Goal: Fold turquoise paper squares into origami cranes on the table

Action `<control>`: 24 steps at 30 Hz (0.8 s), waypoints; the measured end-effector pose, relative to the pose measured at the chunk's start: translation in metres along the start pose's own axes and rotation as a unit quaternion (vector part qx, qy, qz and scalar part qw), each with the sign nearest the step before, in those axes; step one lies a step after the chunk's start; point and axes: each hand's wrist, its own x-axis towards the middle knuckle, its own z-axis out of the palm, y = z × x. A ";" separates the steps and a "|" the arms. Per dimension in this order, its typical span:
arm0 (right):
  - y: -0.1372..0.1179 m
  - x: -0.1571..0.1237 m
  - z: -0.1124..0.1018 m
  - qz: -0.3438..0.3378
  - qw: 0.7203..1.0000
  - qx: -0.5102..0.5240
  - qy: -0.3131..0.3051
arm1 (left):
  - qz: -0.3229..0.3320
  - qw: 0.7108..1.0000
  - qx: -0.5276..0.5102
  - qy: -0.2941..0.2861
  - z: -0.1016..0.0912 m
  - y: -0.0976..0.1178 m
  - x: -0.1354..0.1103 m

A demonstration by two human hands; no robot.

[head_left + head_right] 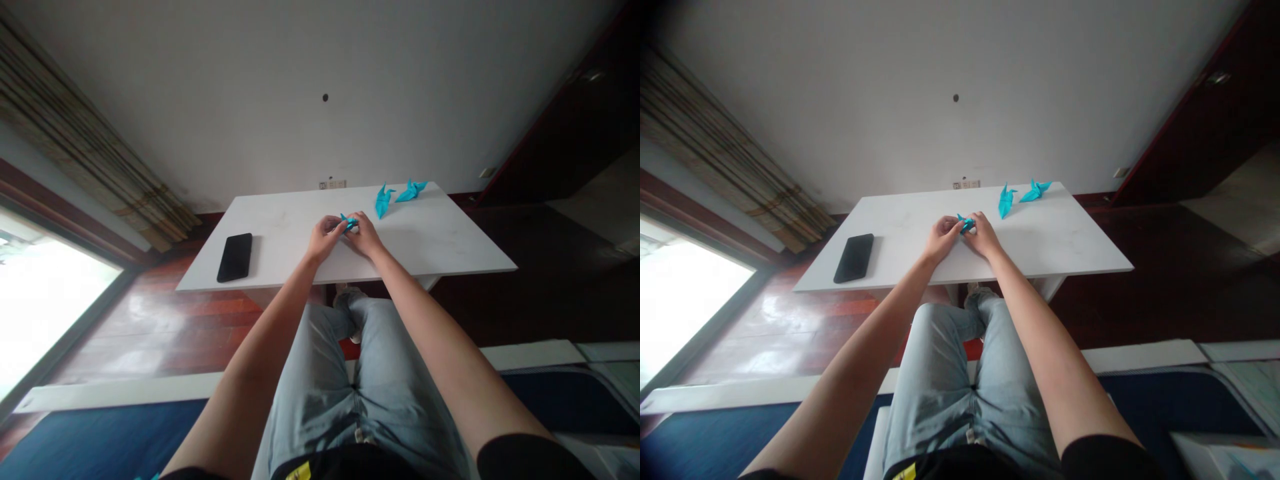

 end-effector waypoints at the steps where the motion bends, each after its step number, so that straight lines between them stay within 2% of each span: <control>1: 0.000 0.000 0.001 -0.006 1.000 -0.001 -0.001 | 0.007 1.000 0.007 0.001 0.000 -0.001 0.000; 3: 0.001 0.000 0.001 -0.014 1.000 0.004 -0.005 | 0.021 1.000 0.014 0.011 0.000 -0.003 0.002; 6: 0.004 0.000 0.001 0.005 0.999 0.034 0.004 | 0.017 0.998 -0.008 0.064 -0.002 -0.006 0.005; 11: 0.010 0.002 -0.003 0.111 0.983 0.129 0.070 | -0.065 0.982 -0.058 0.169 -0.008 -0.014 0.013; 13: 0.010 0.003 -0.005 0.142 0.971 0.167 0.094 | -0.074 0.979 -0.070 0.178 -0.010 -0.018 0.015; 16: 0.008 0.004 -0.007 0.153 0.961 0.207 0.107 | -0.075 0.980 -0.066 0.174 -0.013 -0.025 0.017; 19: 0.006 0.005 -0.008 0.145 0.959 0.218 0.105 | -0.071 0.978 -0.006 0.196 -0.015 -0.025 0.015; 22: 0.005 0.004 -0.007 0.127 0.962 0.215 0.114 | -0.036 0.964 0.138 0.226 -0.015 -0.017 0.007; 24: 0.005 0.004 -0.007 0.113 0.963 0.218 0.115 | -0.025 0.948 0.247 0.198 -0.013 -0.008 0.001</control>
